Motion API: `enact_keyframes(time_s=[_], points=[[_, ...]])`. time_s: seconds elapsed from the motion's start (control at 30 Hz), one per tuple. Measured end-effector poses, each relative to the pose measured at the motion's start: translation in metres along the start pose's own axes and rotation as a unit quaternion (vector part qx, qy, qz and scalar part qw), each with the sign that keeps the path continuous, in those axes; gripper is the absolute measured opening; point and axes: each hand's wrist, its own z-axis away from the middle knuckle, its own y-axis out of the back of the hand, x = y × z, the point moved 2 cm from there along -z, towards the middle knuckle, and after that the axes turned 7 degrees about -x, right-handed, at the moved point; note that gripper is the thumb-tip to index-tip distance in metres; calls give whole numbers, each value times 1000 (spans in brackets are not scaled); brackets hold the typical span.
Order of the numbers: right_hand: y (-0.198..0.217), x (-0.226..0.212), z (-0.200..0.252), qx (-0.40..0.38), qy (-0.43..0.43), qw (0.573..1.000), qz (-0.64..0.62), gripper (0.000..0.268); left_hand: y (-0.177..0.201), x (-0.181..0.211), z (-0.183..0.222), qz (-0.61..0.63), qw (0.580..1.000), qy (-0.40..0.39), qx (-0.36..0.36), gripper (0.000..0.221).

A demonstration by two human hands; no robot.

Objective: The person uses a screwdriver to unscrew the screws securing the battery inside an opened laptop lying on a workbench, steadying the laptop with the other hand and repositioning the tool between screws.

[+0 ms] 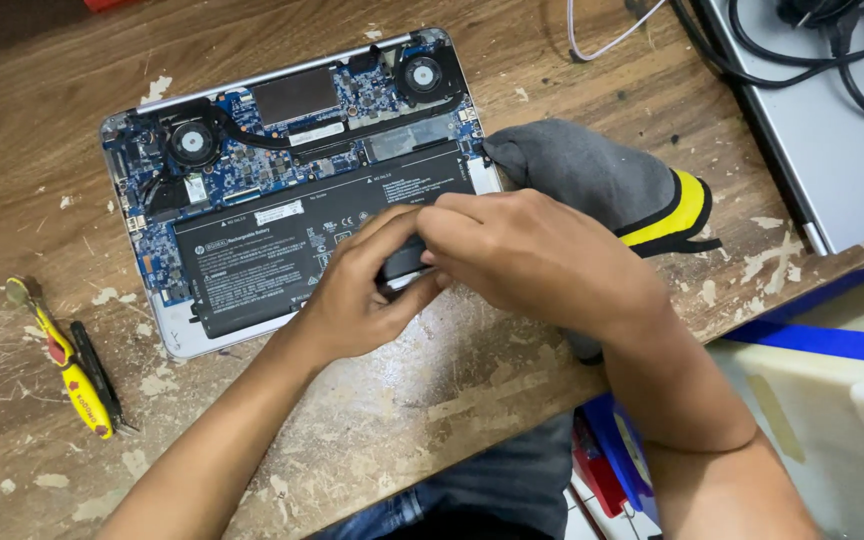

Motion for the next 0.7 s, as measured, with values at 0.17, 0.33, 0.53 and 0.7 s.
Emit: enact_keyframes(time_s=[0.17, 0.33, 0.53, 0.7], points=[[2, 0, 1, -42, -16, 999, -5, 25, -15, -23, 7, 33, 999, 6, -37, 11], [8, -8, -1, -84, -50, 995, -1, 23, -18, -26, 5, -2, 1000, -23, 0, 10], [20, -12, -8, -109, -160, 964, 181, 43, -23, -20, -10, -21, 994, -20, 105, 10], [17, -13, -18, -155, -51, 975, 150, 26, -31, -36, -11, -33, 988, -4, 150, 27]])
